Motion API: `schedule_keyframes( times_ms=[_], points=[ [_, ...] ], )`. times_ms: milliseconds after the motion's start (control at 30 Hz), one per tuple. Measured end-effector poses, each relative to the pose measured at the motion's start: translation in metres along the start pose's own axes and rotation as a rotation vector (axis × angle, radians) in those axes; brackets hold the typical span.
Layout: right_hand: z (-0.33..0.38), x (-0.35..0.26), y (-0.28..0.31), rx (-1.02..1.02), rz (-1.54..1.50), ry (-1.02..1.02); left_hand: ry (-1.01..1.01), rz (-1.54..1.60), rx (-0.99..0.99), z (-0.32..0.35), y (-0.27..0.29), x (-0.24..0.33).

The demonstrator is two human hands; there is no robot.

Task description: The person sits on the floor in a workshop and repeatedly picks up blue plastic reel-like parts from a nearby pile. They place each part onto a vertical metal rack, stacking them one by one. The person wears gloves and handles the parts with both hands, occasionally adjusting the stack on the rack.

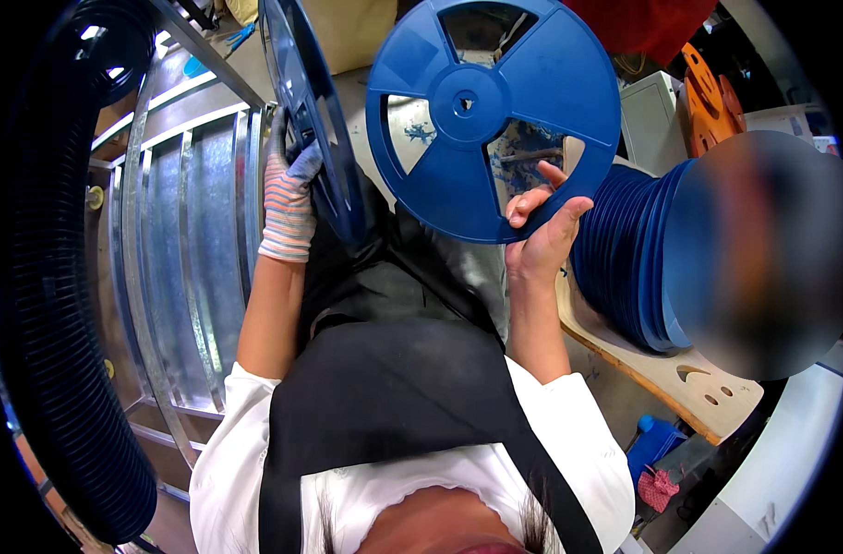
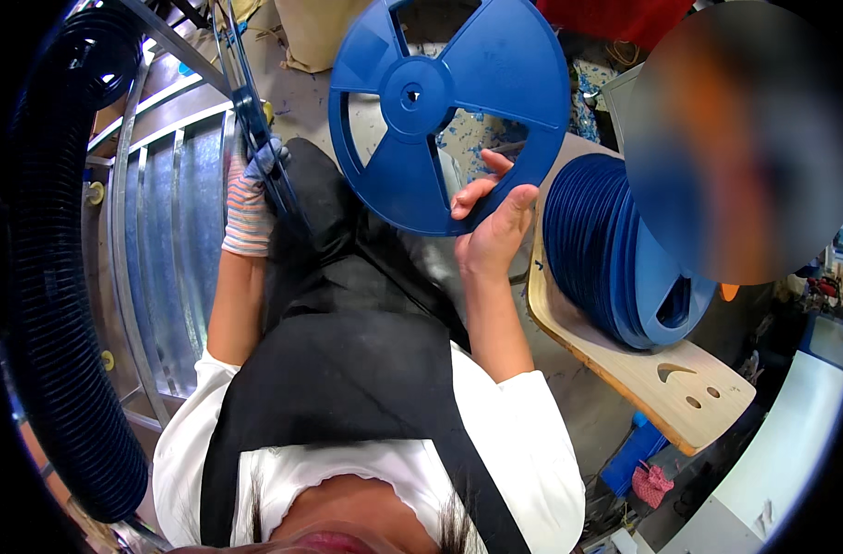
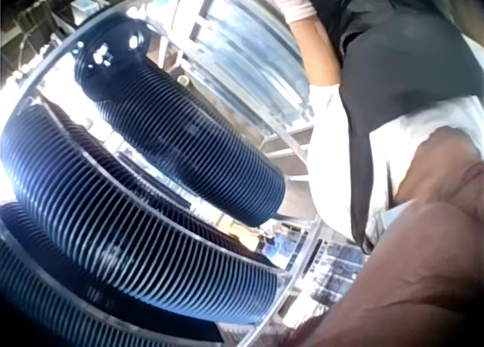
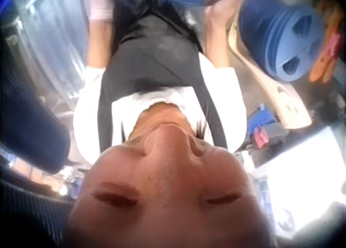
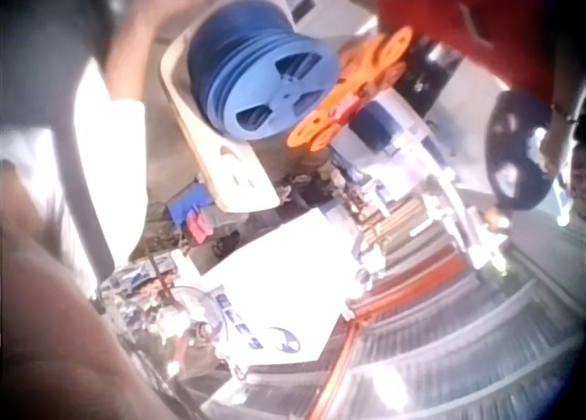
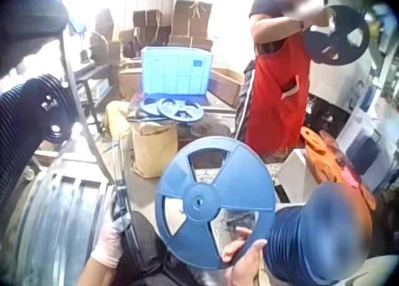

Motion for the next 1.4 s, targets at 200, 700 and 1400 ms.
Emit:
schedule_keyframes(
  times_ms=[200,700,1400],
  points=[
    [0.042,0.004,-0.06,-0.429,0.151,0.152,0.262,-0.053,-0.409,-0.008,-0.017,-0.06],
    [-0.012,-0.068,-0.033,-0.554,1.023,0.749,0.803,0.193,-0.366,0.037,0.029,-0.118],
    [-0.147,-0.143,0.122,0.35,0.855,-0.797,0.916,0.582,-0.342,0.022,0.098,-0.155]
  ],
)
Point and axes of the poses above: each hand's wrist, its own z-axis away from the middle knuckle, its own y-axis out of the back of the hand, x = y × z, the point moved 3 cm from there along -z, towards the middle knuckle, and after that the axes turned 10 degrees about y, right-handed, at the moved point
